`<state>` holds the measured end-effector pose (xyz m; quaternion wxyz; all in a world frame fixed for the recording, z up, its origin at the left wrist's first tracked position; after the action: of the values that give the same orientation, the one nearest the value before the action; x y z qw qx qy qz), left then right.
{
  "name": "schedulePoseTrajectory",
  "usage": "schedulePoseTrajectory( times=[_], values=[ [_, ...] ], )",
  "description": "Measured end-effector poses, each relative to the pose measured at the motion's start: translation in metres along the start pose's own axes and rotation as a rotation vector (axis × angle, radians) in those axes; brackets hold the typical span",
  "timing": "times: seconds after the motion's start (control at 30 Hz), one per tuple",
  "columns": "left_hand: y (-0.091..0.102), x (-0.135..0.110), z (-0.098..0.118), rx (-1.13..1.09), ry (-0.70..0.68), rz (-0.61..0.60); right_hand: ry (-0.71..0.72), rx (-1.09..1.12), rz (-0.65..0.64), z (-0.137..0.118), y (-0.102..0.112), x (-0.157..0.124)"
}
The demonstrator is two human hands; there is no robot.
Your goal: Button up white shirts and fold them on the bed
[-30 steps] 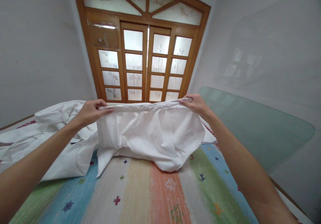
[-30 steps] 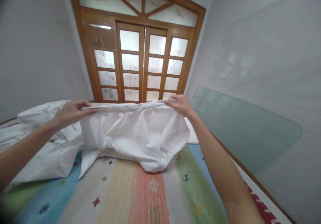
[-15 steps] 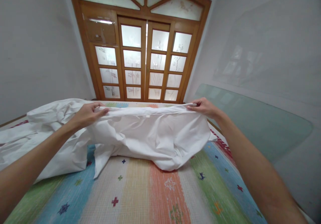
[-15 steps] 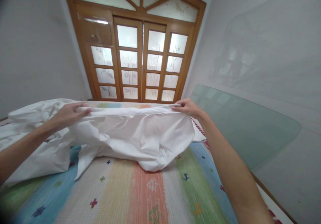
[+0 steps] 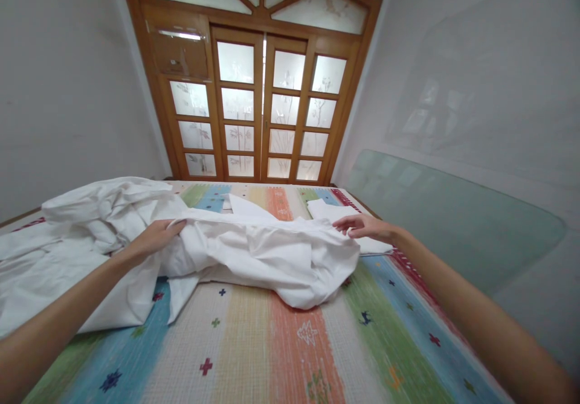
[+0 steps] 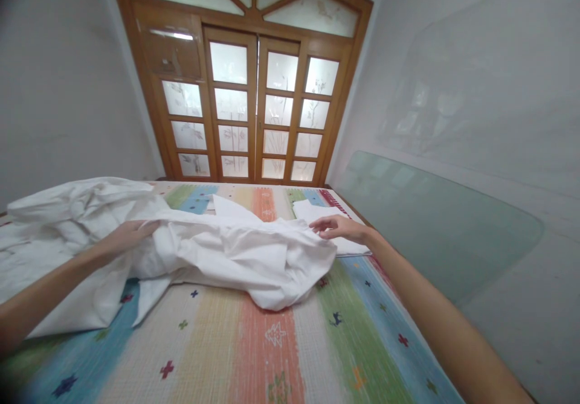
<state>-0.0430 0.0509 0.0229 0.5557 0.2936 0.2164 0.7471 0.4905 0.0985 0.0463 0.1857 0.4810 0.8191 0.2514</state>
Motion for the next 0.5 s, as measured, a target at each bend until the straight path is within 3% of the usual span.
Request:
schedulePoseTrajectory(
  times=[0.07, 0.13, 0.27, 0.37, 0.43, 0.5],
  values=[
    [-0.007, -0.006, -0.006, -0.122, 0.2, 0.069, 0.012, -0.14, -0.09, 0.013, -0.012, -0.001],
    [-0.016, -0.014, -0.005, -0.287, 0.37, 0.048, 0.041, -0.285, -0.112, 0.024, -0.024, 0.0],
    [-0.02, -0.021, 0.009, -0.496, 0.454, 0.027, 0.099, -0.446, 0.016, 0.034, -0.04, 0.004],
    [0.004, -0.018, 0.021, -0.435, 0.453, -0.077, 0.052, -0.34, -0.007, 0.034, -0.033, -0.002],
    [0.031, -0.014, 0.029, -0.376, 0.414, -0.25, -0.05, -0.202, -0.079, 0.032, -0.017, -0.013],
    [0.061, -0.008, 0.037, -0.295, 0.399, -0.32, -0.186, -0.06, -0.174, 0.028, 0.002, -0.026]
  ],
)
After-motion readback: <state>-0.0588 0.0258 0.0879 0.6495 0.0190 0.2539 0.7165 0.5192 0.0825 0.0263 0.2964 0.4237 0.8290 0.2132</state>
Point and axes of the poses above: each hand's wrist, its own x-axis towards the middle knuckle, its own y-axis out of the back of the hand, z = x × y, the point moved 2 cm from there along x, towards the middle knuckle, and after that the axes turned 5 degrees about z, right-handed, at the moved point
